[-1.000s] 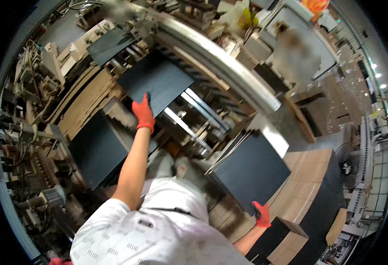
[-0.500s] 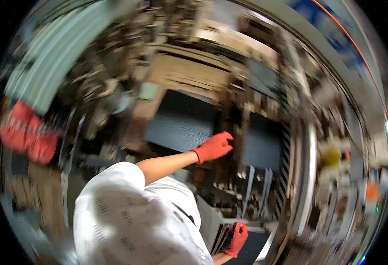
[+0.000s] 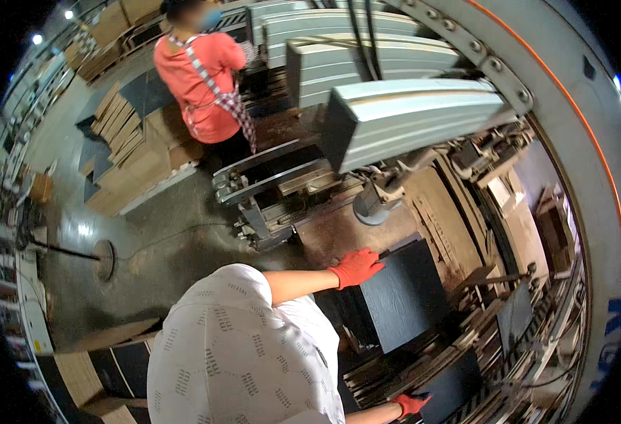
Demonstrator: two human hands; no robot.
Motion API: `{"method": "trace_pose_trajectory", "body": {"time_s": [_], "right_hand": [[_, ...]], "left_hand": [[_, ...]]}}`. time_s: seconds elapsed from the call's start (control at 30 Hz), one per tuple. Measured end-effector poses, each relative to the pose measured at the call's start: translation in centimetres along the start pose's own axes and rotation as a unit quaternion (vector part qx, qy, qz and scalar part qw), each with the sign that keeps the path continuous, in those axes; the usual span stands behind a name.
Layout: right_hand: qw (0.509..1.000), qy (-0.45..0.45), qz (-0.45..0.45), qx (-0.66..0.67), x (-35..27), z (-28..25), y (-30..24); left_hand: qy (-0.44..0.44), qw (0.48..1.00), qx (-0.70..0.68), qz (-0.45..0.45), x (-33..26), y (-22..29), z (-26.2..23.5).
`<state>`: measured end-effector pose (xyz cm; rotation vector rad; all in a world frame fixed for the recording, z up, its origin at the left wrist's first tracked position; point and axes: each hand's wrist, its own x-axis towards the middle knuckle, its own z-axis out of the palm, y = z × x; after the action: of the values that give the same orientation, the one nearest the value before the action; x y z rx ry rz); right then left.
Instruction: The person repeatedly picks up dark rectangular panels from a machine output area and stacks them into a cardboard box. The person wears red gloves and handles the panels one at a time, aligning them before placing them into the box.
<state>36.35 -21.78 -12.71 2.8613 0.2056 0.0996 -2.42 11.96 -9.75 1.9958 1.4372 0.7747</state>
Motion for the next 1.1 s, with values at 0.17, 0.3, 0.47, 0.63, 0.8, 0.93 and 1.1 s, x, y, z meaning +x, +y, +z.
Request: {"method": "trace_pose_trajectory", "body": {"time_s": [0.17,0.3,0.47,0.63,0.8,0.93,1.1], "right_hand": [[0.958,0.096,-0.159,0.219,-0.1,0.2,0.2],[0.975,0.072,-0.148,0.148,-0.9,-0.7,1.8],[0.88,-0.096,0.042,0.464,0.5,2.5,2.7],[0.926,0.009,-0.134,0.352,-1.8,-4.2,-1.3],[0.508,-0.192,0.216,0.811,0.8,-0.4,0.4],[0.614,-0.161,0.093,0.767,-2.2,-1.9,0.9],[0.55,-0.082,0.123,0.822,-8.2,-7.4,3.3]], "left_hand": [[-0.07,0.995,-0.004,-0.072,1.4,0.0,-3.0],[-0.162,0.982,-0.074,-0.067,2.2,-1.0,-6.0],[-0.255,0.959,-0.101,-0.077,0.4,-7.4,-8.9],[-0.231,0.943,-0.218,-0.098,-1.1,-4.4,-11.7],[-0.235,0.909,-0.3,-0.168,0.5,-4.5,-8.3],[-0.266,0.844,-0.407,-0.225,0.5,-3.6,-8.7],[-0.319,0.805,-0.451,-0.215,1.3,0.8,-9.3]]}}
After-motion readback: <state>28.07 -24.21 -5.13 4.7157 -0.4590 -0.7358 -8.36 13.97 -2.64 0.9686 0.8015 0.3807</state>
